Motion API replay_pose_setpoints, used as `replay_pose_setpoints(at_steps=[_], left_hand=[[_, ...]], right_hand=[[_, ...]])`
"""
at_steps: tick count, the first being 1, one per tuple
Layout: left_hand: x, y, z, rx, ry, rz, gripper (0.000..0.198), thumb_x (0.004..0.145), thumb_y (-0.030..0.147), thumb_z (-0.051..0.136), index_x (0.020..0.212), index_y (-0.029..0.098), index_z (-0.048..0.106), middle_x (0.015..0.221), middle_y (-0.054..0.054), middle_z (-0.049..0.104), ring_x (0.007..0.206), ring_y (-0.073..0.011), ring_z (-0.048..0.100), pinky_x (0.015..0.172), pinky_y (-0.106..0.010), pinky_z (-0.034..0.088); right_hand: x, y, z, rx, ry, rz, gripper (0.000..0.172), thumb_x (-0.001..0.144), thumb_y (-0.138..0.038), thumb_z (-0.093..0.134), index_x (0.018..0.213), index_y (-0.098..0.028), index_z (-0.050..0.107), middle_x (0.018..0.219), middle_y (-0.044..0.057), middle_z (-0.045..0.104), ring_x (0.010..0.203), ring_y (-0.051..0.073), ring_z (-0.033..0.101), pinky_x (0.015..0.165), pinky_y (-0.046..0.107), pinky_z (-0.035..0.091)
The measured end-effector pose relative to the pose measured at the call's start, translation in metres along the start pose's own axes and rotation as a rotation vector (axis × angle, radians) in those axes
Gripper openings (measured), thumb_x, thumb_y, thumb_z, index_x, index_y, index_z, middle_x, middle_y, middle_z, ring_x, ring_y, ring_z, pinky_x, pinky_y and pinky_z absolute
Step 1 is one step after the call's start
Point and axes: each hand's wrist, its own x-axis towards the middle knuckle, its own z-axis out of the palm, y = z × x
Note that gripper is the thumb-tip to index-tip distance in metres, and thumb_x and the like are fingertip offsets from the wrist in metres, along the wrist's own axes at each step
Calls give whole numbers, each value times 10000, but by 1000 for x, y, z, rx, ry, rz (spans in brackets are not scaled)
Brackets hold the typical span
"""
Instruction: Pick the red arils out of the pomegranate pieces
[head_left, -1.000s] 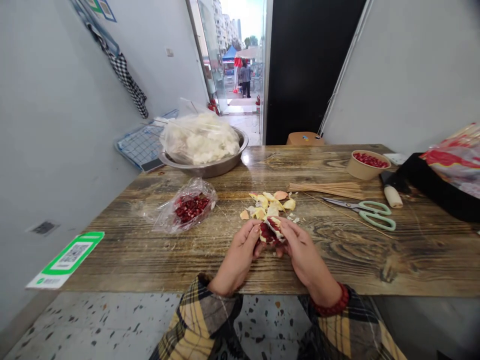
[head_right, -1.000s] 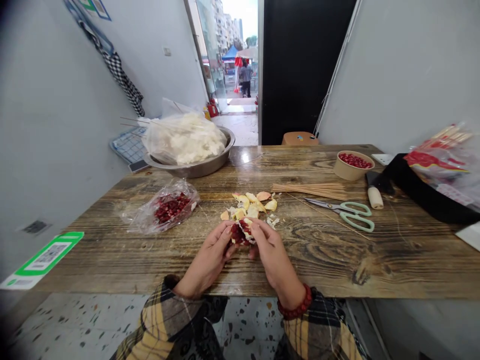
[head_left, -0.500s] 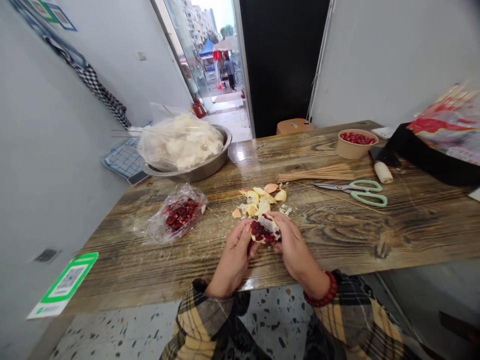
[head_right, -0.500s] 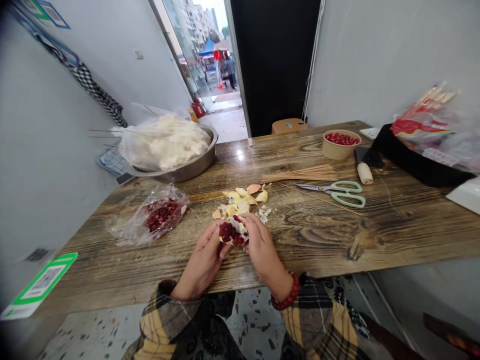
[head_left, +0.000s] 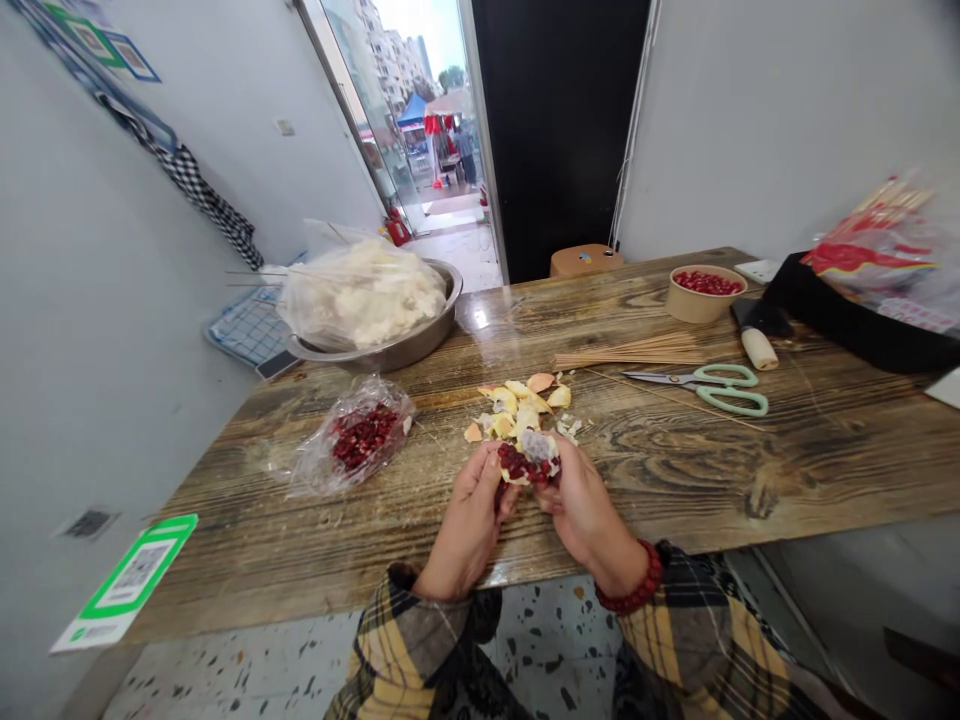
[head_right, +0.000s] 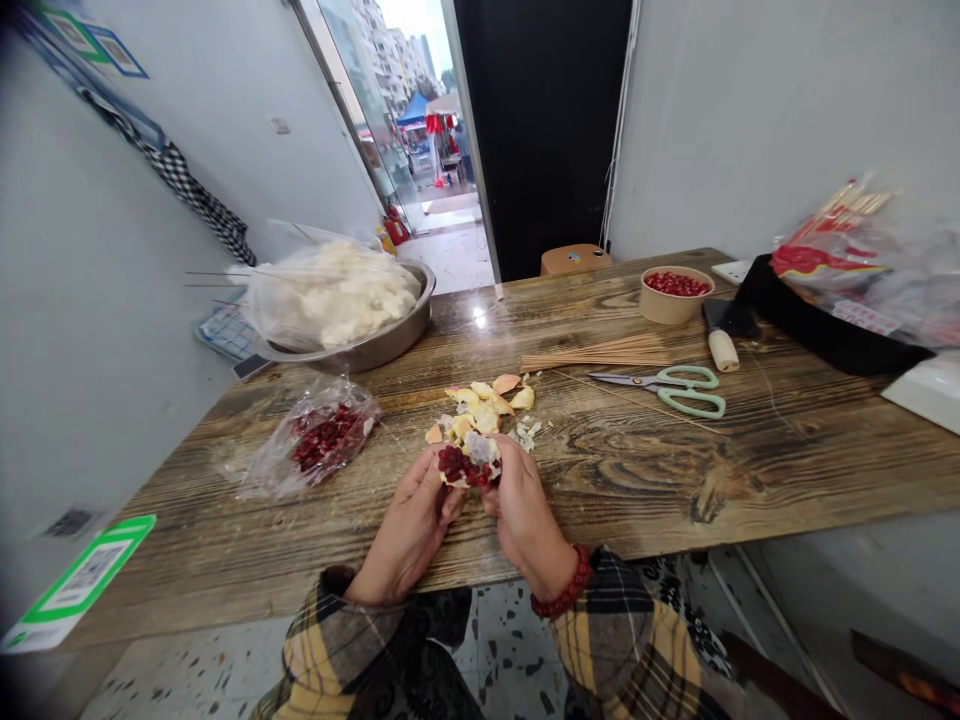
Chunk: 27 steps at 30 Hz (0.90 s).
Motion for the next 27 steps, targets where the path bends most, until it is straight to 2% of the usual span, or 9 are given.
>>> replay_pose_setpoints(at_steps=[3,10,16,22,27], left_hand=[[0,0,0,20,-4,17,324,814,488,592,913,183,544,654,53,404,500,-52,255,472,-207,203],[1,-2,-2,60,-26,26,313,839,491,551,926,190,536,647,49,392,511,-65,259,475,-215,197],[1,-3,-1,73,-24,25,310,842,503,545,898,199,525,670,44,413,517,-69,274,474,-215,227],[2,-6,-3,60,-49,57,304,863,486,528,924,188,534,691,41,431,518,-60,279,457,-202,217],[5,-8,0,46,-24,67,302,861,482,533,903,183,524,603,64,381,491,-57,272,446,-183,222]], right_hand=[[1,0,1,94,22,88,224,747,-413,571,661,-213,519,514,-76,401,397,61,212,367,193,120],[2,3,-1,169,29,110,253,737,-402,603,636,-202,484,492,-88,387,378,44,208,363,185,114],[2,3,-1,192,63,116,253,710,-396,619,629,-207,471,493,-85,402,374,45,238,350,177,140],[5,5,-1,197,60,102,249,701,-381,601,613,-208,445,467,-101,361,361,37,199,343,168,136],[10,2,3,127,97,55,217,747,-360,556,632,-205,457,485,-91,394,361,40,252,334,160,154]])
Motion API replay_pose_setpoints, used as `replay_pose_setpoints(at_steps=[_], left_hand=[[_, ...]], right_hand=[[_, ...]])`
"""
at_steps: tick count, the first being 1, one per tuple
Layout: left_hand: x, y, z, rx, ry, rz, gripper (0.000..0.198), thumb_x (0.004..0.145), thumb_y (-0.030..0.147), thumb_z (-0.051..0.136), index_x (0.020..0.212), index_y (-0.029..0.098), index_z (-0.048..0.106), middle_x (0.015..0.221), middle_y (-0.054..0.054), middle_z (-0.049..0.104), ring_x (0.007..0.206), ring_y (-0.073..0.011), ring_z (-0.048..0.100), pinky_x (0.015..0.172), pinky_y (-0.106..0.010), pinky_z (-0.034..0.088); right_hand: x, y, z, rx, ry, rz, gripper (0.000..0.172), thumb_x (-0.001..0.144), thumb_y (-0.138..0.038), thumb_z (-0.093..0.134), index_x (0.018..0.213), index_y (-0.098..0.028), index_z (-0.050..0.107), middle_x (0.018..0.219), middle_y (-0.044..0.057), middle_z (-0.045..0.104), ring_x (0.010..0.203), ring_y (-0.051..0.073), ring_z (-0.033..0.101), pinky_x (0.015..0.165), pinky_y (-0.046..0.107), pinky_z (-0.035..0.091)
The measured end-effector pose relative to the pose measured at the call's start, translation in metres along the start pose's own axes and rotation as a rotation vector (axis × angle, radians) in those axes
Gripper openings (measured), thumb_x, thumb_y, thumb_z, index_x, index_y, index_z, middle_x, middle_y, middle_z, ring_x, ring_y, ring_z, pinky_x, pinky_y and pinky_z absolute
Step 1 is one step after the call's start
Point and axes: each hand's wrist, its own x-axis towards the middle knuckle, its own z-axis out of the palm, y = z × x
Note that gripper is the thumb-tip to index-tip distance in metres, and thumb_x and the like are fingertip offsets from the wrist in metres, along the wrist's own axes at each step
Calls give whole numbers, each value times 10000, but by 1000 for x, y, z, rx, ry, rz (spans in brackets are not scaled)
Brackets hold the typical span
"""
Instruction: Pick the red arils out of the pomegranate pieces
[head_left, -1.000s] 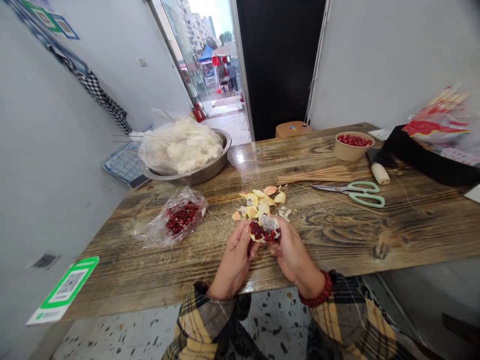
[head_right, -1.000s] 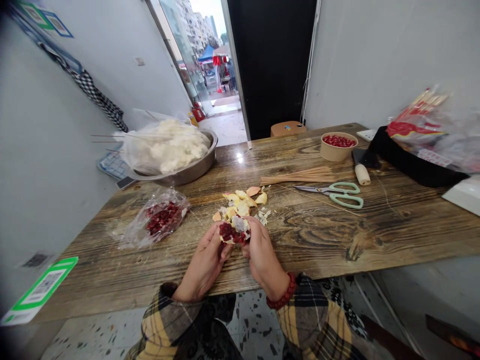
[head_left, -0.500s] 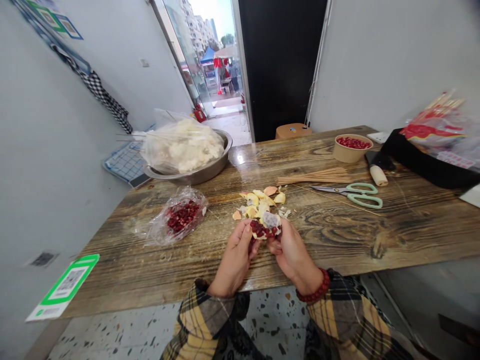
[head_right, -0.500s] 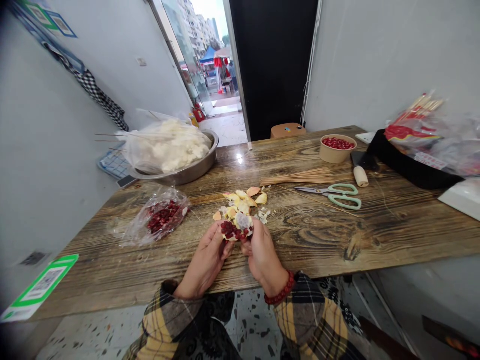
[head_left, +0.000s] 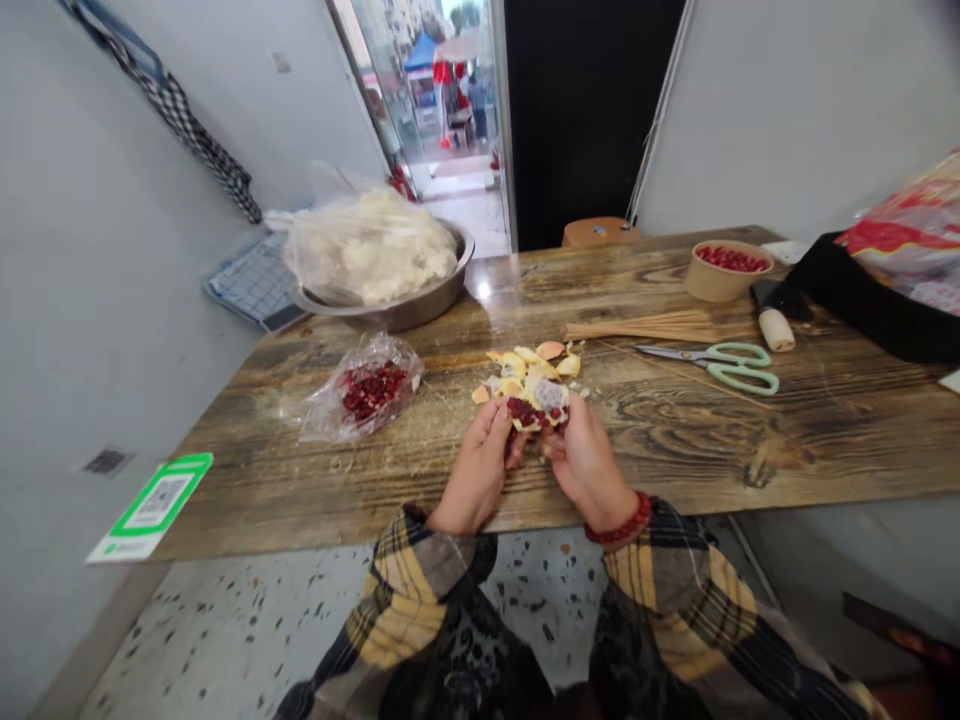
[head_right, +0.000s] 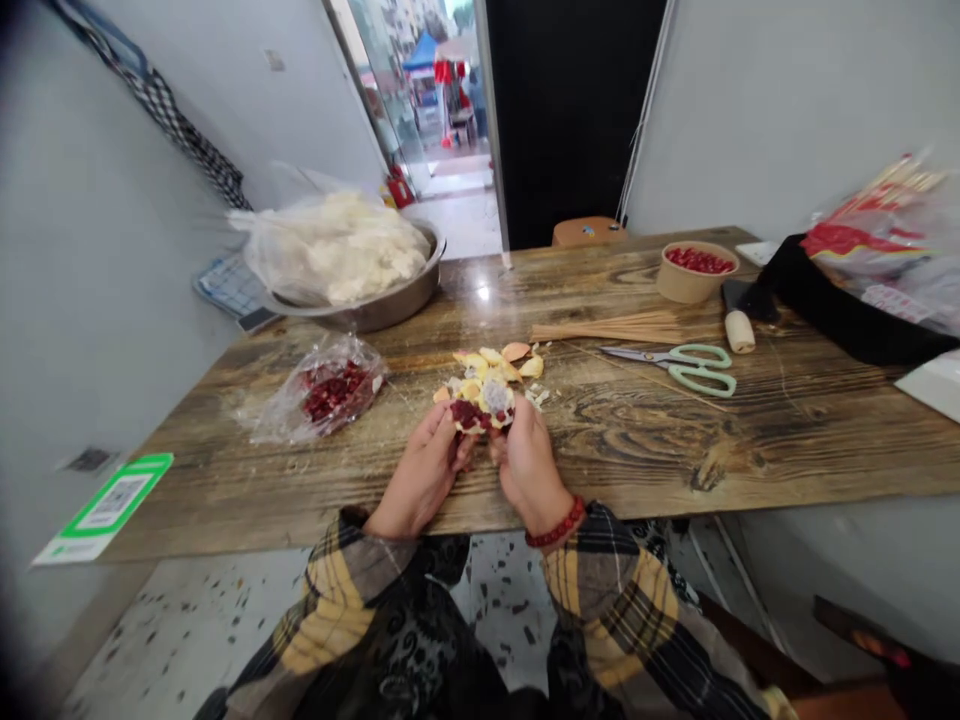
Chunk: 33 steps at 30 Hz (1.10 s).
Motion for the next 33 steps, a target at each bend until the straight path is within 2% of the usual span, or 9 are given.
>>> replay_pose_setpoints(at_steps=[4,8,10,13,16,18,22,28,33], left_hand=[[4,0,0,-54,18,38,285,847,459,561,855,176,530,636,53,418,497,-49,298,435,-175,215],[4,6,-13,-110,82,27,297,828,433,587,955,164,575,679,33,473,495,-47,335,414,-175,179],[2,10,-21,-74,94,17,280,821,414,596,919,152,580,666,34,472,480,-43,325,410,-178,166],[-1,15,-27,169,13,4,227,811,364,611,799,140,577,654,33,482,505,-46,358,449,-175,235],[-3,14,-26,488,-104,51,154,794,278,611,736,139,583,690,11,547,628,-87,469,590,-204,355],[-3,12,-23,670,-137,91,107,770,245,620,742,146,588,688,12,557,658,-109,484,628,-228,360],[-2,7,-19,951,-165,159,95,750,226,632,735,167,558,653,33,500,627,-117,451,600,-243,318],[-7,5,-20,1151,-249,224,97,805,224,571,740,186,510,732,5,517,696,-141,472,624,-255,327],[-14,-1,-20,1157,-267,294,111,822,186,544,728,188,486,805,-14,518,776,-149,488,676,-256,349]], right_hand=[[4,-1,-1,-114,-31,-62,244,812,-363,515,636,-204,458,494,-83,403,363,42,269,334,164,159],[4,-1,-5,-130,-98,-61,235,855,-318,445,654,-203,482,493,-73,430,359,43,247,339,164,166],[4,-3,-8,-112,-103,-60,224,848,-288,433,648,-202,482,486,-71,428,359,44,249,342,163,174],[4,-8,-11,-124,-85,-71,215,835,-284,433,645,-197,486,481,-65,443,358,45,260,339,165,174],[4,-15,-17,-146,-60,-111,197,815,-300,461,651,-195,492,486,-66,455,360,44,270,337,164,171],[4,-18,-22,-140,-53,-124,180,797,-313,496,660,-196,491,499,-72,457,367,40,282,342,158,184],[5,-21,-30,-129,-41,-108,172,783,-325,524,675,-193,503,513,-72,472,371,34,292,346,151,205],[3,-20,-30,-159,-57,-97,160,764,-291,528,645,-186,507,505,-65,463,382,39,301,340,155,215],[3,-18,-32,-166,-64,-92,140,755,-274,521,646,-186,512,494,-63,461,370,39,287,333,158,213]])
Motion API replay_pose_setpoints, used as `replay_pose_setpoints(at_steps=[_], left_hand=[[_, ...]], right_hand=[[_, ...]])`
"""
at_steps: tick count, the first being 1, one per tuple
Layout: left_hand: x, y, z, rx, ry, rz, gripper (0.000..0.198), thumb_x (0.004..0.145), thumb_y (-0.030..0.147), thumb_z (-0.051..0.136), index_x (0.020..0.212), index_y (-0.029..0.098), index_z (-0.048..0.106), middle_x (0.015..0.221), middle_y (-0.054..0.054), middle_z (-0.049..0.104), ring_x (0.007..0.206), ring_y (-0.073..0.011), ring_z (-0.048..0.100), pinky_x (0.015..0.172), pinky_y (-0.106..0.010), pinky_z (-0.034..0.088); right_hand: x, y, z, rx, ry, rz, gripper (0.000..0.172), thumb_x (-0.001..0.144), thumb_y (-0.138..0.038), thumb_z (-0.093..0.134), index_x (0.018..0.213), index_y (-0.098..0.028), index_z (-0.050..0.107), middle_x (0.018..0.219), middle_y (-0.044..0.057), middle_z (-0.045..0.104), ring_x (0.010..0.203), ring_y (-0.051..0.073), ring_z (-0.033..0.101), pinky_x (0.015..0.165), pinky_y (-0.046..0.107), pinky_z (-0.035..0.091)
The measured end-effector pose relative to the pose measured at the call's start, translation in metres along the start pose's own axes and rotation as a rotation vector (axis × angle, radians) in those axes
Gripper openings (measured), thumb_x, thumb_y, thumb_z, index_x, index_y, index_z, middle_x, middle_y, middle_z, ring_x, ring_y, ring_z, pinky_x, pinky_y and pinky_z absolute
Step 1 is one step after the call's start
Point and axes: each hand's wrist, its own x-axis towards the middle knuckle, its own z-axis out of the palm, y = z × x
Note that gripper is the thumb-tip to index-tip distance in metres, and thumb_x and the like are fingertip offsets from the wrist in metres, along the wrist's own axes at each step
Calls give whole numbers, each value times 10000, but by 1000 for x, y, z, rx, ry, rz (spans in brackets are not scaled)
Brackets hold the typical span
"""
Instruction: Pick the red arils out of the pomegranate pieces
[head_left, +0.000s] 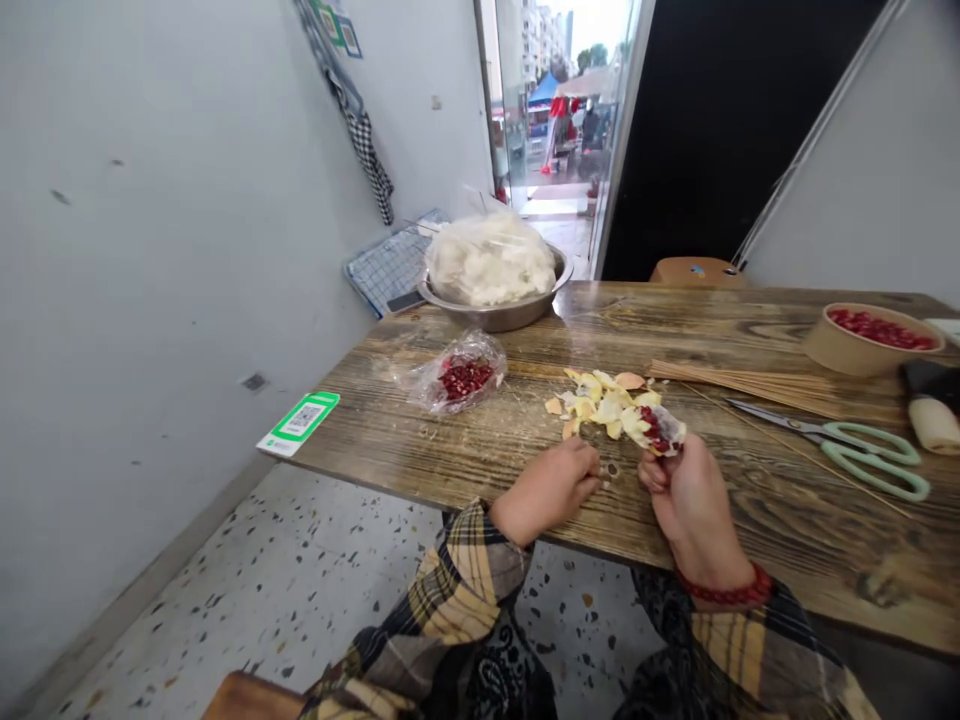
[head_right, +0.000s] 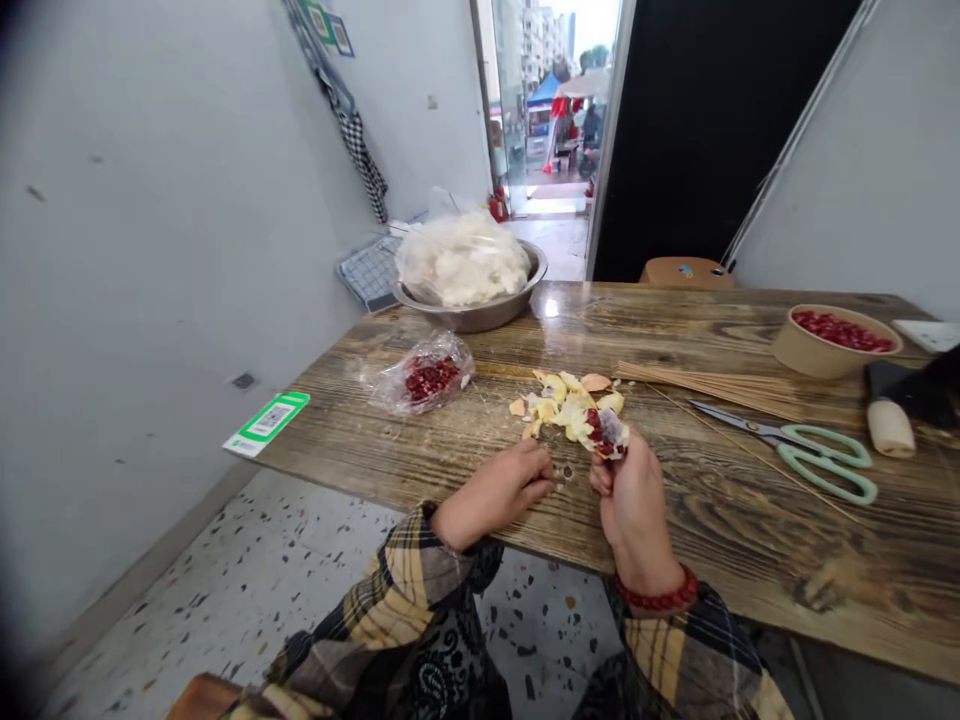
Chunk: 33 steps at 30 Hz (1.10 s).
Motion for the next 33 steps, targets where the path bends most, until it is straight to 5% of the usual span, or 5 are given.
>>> replay_pose_setpoints(at_steps=[5,9,18,28,33], left_hand=[[-2,-4,-6,-530,194,-180,177,805,276,575,697,174,480,680,14,494,610,-99,425,568,-228,324],[-4,-15,-47,-1076,376,-332,228,735,327,631,725,165,471,717,-1,554,493,-44,360,443,-183,209],[8,-58,-147,-456,561,-438,148,707,268,566,739,136,623,587,5,580,501,-93,472,504,-215,358],[3,-55,-158,-269,447,-429,213,714,289,590,826,137,687,756,-40,694,662,-149,596,648,-263,463],[11,-20,-138,-635,419,-386,361,745,369,668,1021,144,610,908,-88,686,668,-139,635,583,-247,482]], right_hand=[[1,3,-1,12,-20,-1,141,753,-282,521,649,-188,513,489,-65,452,369,42,281,330,160,214],[2,5,-3,32,-37,-3,143,748,-300,529,659,-188,522,503,-60,461,383,46,300,334,159,217],[3,6,-1,41,-33,7,156,742,-309,519,642,-190,510,505,-58,464,391,49,307,334,159,210],[2,7,-2,21,-75,-3,195,765,-363,545,680,-188,533,515,-56,481,397,54,307,343,168,207],[-1,4,6,-79,-67,-42,247,797,-436,551,815,-194,596,567,-45,521,419,66,369,357,160,198]])
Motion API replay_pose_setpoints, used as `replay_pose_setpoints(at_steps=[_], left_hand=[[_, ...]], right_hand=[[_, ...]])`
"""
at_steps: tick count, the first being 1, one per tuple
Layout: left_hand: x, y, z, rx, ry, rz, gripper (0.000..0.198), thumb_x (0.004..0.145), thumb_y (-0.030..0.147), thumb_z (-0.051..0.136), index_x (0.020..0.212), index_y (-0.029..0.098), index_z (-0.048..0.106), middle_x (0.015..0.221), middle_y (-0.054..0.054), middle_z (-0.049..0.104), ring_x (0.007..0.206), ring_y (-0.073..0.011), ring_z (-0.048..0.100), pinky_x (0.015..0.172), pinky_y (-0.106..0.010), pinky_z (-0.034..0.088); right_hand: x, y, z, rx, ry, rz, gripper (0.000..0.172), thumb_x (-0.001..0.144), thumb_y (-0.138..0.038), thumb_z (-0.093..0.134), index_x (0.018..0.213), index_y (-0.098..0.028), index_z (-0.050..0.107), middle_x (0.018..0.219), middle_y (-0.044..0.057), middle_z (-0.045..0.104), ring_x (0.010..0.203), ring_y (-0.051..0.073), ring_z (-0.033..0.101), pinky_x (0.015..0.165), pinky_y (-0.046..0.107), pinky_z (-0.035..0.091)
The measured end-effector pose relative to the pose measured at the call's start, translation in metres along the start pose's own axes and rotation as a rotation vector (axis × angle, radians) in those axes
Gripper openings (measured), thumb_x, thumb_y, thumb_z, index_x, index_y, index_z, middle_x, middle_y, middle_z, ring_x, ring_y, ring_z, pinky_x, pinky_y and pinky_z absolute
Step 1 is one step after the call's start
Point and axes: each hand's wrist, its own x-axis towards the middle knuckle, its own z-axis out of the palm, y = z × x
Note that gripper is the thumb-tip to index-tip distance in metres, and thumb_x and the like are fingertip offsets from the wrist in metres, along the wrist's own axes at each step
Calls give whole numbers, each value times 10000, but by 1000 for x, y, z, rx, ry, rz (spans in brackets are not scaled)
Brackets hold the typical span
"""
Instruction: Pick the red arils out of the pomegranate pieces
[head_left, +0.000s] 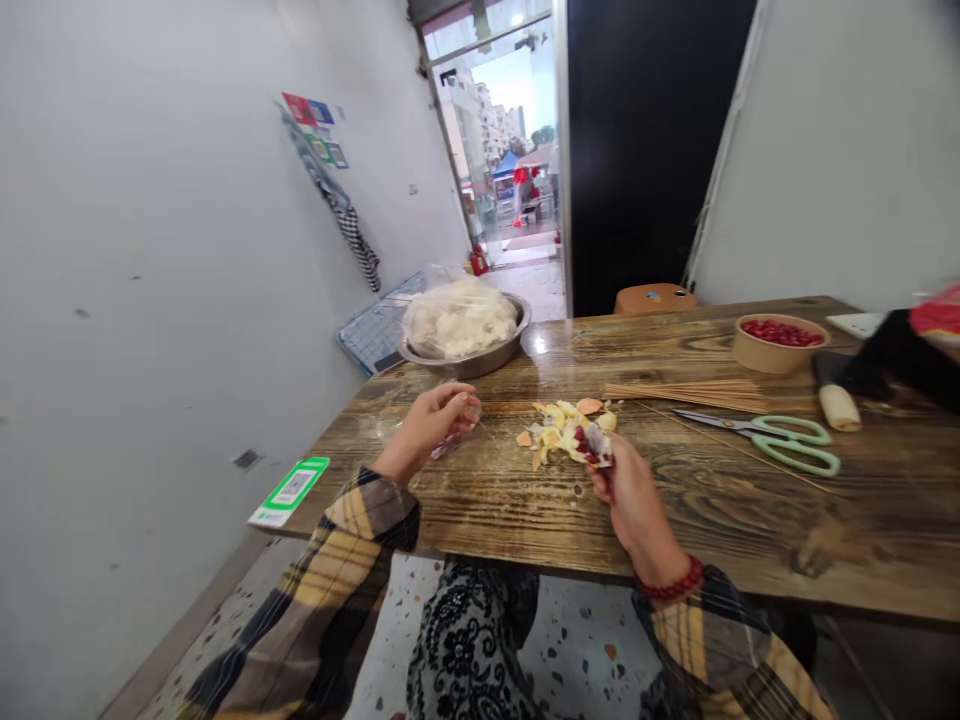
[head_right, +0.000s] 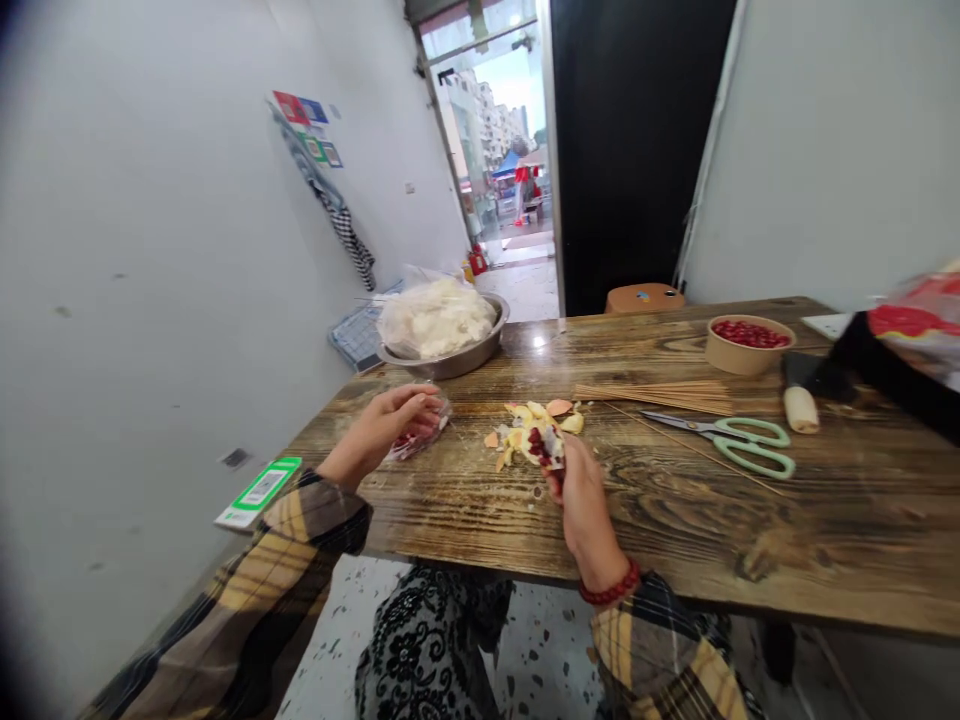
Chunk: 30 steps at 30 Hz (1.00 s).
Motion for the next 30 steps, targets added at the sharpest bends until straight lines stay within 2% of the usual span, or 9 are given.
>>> replay_pose_setpoints(at_steps=[3,5,8,11,16,18,22,25,30], left_hand=[[-10,2,37,-183,-135,-19,415,742,402,696,1047,146,582,944,-100,670,714,-155,652,619,-270,509],[-16,-3,64,-277,-239,-40,434,748,399,697,1076,148,562,946,-95,653,729,-154,644,635,-285,520],[-21,-17,97,-351,-322,-19,515,726,359,732,1157,174,521,991,-80,620,761,-143,626,637,-262,510],[-24,-33,116,-423,-375,8,626,683,284,776,1229,219,477,1052,-67,598,807,-142,614,638,-238,491],[-27,-45,118,-497,-404,26,629,676,182,777,1238,232,500,1157,-76,602,1000,-180,595,844,-292,477],[-29,-46,117,-502,-404,27,602,655,161,786,1198,220,532,1146,-74,619,1010,-187,597,878,-304,468],[-33,-47,117,-540,-401,23,557,633,149,793,1124,209,538,1025,-50,645,829,-165,637,776,-301,504],[-35,-50,117,-589,-412,33,538,648,167,782,1110,211,510,924,-28,637,694,-147,628,688,-306,516],[-37,-54,112,-577,-312,35,513,614,172,803,1057,196,547,951,-28,629,816,-142,604,739,-263,489]], right_hand=[[1,-2,3,-38,31,-34,330,807,-505,553,956,-218,619,720,-11,598,500,92,480,372,167,258],[0,-3,3,-60,39,-73,344,812,-513,556,989,-227,623,800,2,619,534,100,505,394,182,309],[-1,-7,2,-123,37,-135,343,832,-504,542,1024,-233,627,776,-9,605,522,99,477,423,199,348],[-3,-9,0,-176,30,-159,347,852,-497,522,1056,-235,622,738,-17,582,517,101,463,427,204,350],[-6,-9,0,-242,-1,-167,336,860,-481,535,1083,-253,639,799,-1,613,554,105,488,464,207,388],[-6,-7,2,-245,-24,-148,352,864,-484,531,1113,-259,636,818,6,617,550,104,482,459,207,387],[-4,-2,4,-131,-89,-41,373,856,-501,533,1126,-267,640,775,6,600,498,99,436,402,207,323],[-3,-2,2,-62,-183,48,402,841,-493,568,1168,-267,624,712,-5,588,491,96,446,406,200,323],[-2,-8,-3,-130,-323,116,527,772,-438,683,1250,-247,568,680,-24,605,482,81,482,412,179,347]])
